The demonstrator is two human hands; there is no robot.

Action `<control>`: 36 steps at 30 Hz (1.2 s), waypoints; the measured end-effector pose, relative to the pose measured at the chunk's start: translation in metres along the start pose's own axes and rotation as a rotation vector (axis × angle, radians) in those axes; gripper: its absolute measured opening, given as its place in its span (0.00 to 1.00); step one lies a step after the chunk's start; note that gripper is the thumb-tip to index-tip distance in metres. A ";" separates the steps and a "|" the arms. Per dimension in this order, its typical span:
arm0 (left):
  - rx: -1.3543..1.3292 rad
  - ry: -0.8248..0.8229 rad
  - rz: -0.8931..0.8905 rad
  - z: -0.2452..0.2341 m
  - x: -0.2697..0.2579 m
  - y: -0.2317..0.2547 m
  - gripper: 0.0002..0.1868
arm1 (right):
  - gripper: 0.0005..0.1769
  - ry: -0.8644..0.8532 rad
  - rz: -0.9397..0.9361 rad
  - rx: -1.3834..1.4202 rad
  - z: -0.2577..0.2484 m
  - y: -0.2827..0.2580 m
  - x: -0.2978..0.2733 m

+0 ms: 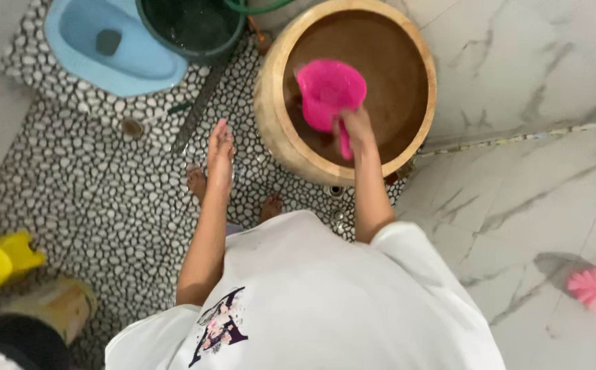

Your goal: The person cleans a large water vessel by scrubbing its interior with a brush, rinsing it with water using a dipper and a hose, and tilting the vessel to drain it.

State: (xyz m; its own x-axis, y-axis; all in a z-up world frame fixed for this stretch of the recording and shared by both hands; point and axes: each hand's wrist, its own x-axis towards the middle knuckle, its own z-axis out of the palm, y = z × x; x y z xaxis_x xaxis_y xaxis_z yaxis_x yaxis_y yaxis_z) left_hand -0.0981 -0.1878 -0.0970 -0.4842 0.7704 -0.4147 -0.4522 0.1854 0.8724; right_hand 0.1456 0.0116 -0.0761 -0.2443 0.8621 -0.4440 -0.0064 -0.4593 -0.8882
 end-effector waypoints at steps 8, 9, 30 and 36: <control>-0.015 0.125 0.026 -0.017 -0.044 -0.018 0.26 | 0.05 0.001 0.129 0.390 -0.021 -0.014 0.139; -0.026 0.136 0.019 -0.016 -0.046 -0.014 0.26 | 0.05 0.004 0.128 0.396 -0.030 -0.020 0.143; 0.016 0.215 -0.039 -0.018 -0.053 -0.011 0.26 | 0.53 0.500 -0.175 -0.303 -0.160 -0.062 0.202; -0.024 0.249 -0.011 -0.021 -0.051 -0.021 0.26 | 0.54 0.540 -0.228 -0.721 -0.132 -0.063 0.246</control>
State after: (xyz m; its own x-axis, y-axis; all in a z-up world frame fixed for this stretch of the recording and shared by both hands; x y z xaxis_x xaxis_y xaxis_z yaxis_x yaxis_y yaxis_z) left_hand -0.0793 -0.2439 -0.0994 -0.6473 0.5937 -0.4780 -0.4749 0.1765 0.8622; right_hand 0.2136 0.2811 -0.1449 0.1748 0.9811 -0.0831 0.6499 -0.1784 -0.7388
